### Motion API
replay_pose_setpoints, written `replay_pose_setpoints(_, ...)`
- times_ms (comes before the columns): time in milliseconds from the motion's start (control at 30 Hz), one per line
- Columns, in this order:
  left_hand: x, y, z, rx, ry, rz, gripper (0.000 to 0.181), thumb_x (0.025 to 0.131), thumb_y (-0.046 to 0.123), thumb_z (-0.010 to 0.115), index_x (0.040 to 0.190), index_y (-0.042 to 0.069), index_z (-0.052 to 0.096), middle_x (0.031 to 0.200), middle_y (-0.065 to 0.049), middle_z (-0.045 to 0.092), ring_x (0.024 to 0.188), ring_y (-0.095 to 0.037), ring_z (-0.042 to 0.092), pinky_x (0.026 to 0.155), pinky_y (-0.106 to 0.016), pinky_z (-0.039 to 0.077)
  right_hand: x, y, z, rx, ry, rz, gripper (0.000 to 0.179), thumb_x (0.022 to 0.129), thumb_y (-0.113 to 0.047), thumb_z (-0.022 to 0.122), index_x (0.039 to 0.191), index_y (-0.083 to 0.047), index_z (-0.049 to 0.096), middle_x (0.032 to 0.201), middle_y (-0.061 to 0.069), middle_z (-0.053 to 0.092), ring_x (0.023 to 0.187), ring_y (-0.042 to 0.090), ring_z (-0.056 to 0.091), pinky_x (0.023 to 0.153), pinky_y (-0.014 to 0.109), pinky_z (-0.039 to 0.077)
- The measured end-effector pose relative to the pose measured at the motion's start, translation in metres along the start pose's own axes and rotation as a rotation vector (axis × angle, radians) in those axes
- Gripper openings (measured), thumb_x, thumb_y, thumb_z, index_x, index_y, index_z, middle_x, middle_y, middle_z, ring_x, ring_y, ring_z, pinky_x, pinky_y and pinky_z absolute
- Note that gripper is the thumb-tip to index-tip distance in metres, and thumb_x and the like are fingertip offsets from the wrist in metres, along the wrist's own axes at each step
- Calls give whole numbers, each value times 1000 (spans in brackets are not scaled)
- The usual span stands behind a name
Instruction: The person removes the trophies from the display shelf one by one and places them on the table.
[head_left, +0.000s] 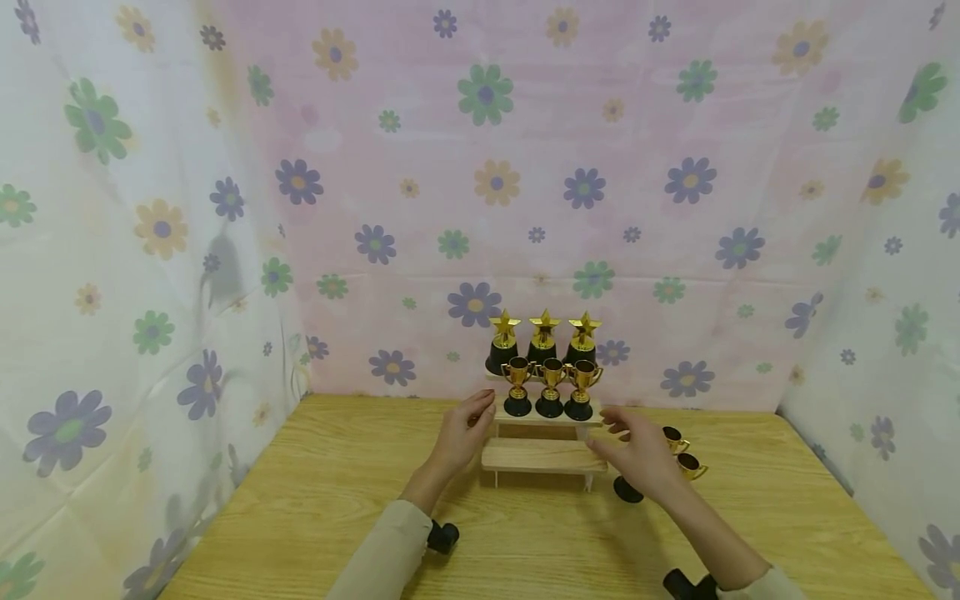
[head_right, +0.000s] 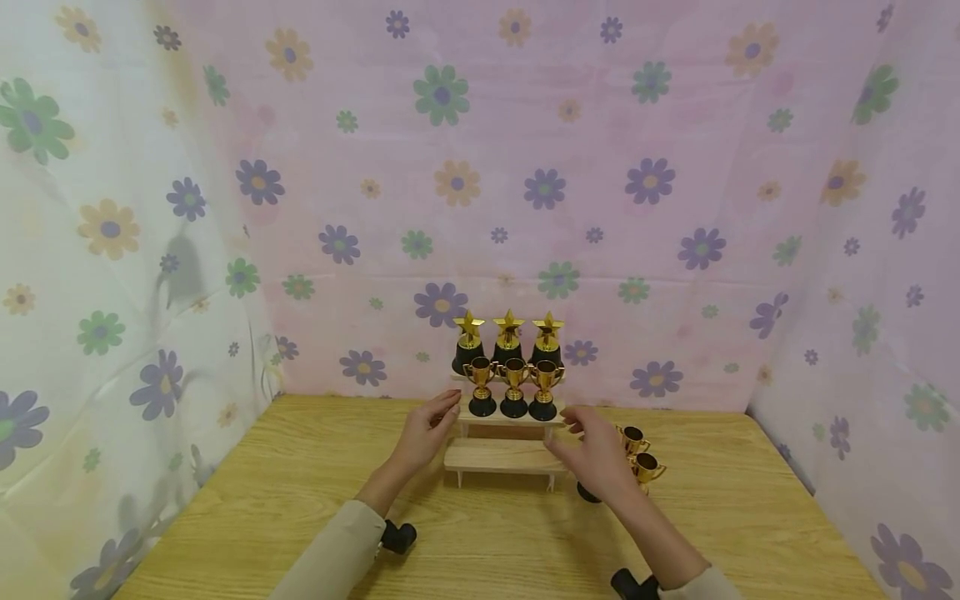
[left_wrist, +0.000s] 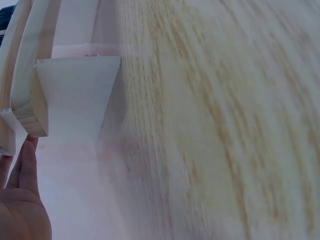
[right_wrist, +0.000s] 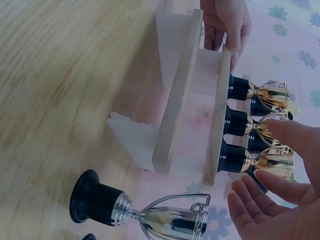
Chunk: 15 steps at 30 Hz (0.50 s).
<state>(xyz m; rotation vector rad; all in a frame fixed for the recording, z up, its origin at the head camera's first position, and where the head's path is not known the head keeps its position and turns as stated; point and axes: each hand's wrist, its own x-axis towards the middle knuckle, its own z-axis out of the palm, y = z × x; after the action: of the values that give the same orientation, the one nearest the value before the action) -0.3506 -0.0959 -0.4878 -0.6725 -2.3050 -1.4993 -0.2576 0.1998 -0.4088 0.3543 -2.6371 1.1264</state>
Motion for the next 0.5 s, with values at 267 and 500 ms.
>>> replay_pose_setpoints(267, 0, 0, 0, 5, 9, -3, 38, 107, 15, 57, 137, -8, 60, 146, -24, 54, 130, -33, 59, 96, -44, 56, 16, 2, 6, 24, 9, 41, 55, 94, -18, 75, 137, 8, 55, 131, 28, 60, 116, 42, 59, 102, 56, 49)
replay_pose_setpoints(500, 1, -2, 1, 13, 3, 2, 40, 107, 15, 57, 137, -11, 58, 146, -26, 54, 127, -34, 61, 95, -45, 56, 27, 5, 9, 41, 2, 93, 58, 95, -21, 74, 140, 9, 52, 133, 29, 58, 120, 44, 56, 101, 58, 49)
